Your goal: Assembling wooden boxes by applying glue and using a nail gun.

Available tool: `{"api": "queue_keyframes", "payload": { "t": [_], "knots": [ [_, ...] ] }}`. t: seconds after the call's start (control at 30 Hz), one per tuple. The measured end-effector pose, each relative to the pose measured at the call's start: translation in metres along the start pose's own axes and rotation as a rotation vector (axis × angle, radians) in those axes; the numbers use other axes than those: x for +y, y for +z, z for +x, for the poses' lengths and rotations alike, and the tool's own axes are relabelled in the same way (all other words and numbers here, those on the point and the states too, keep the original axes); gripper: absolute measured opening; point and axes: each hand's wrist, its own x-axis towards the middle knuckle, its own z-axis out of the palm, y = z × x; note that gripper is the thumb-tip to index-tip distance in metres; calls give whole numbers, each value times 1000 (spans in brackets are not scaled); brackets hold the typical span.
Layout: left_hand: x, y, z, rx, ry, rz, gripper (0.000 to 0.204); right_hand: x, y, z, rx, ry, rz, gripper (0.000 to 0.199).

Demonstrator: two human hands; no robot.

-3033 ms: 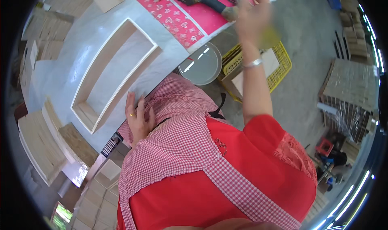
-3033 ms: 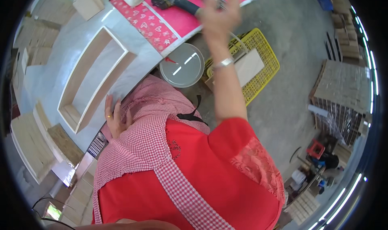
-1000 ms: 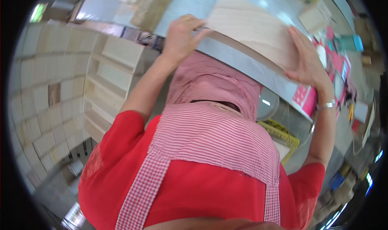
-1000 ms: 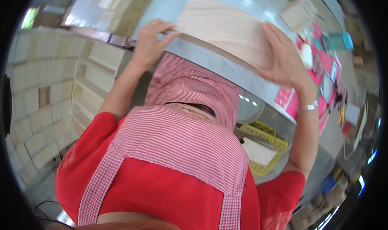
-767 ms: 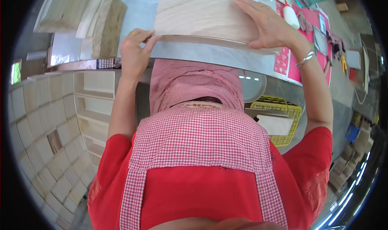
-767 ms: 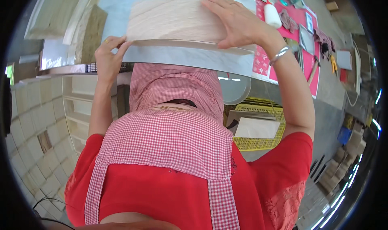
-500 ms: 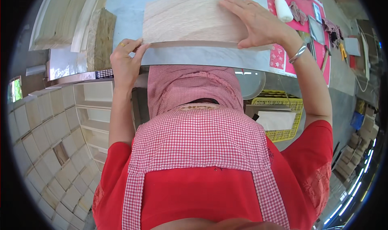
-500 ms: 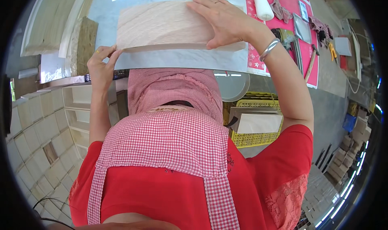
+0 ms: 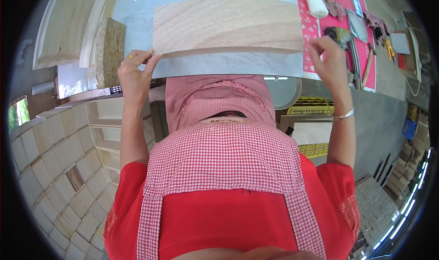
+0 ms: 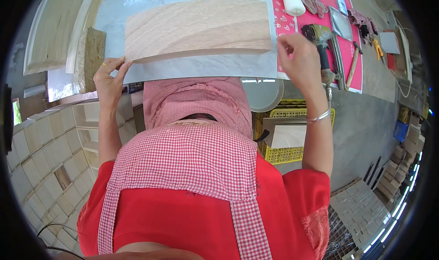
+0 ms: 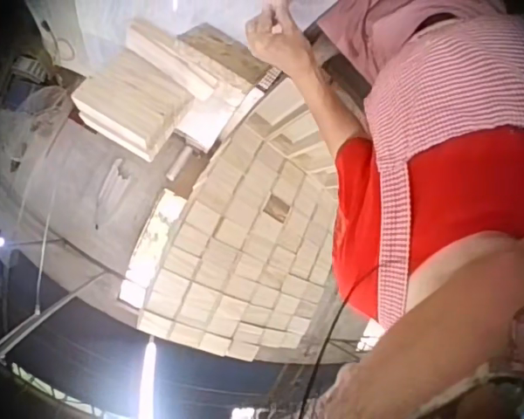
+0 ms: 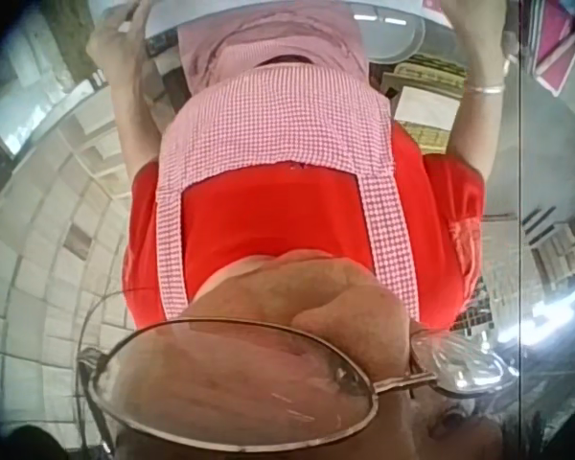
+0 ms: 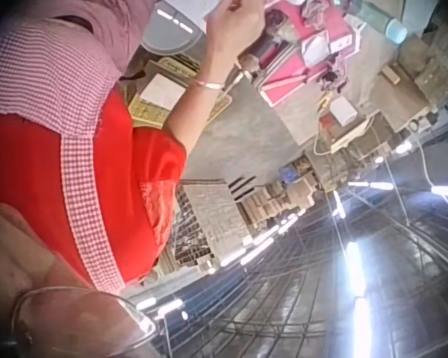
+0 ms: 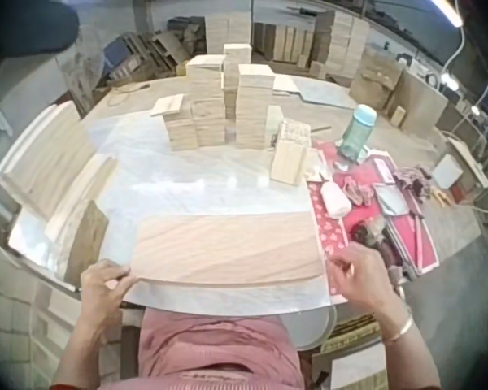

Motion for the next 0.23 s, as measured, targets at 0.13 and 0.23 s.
{"api": "queue_keyframes", "payload": {
  "t": [0.13,0.23],
  "knots": [
    [4,-5,1,-37,-1,63,21,-8,8,-20,-57,84,74,13],
    [4,-7,4,-78,-9,66,20,-10,17,-18,-36,101,7,10]
  ]
}}
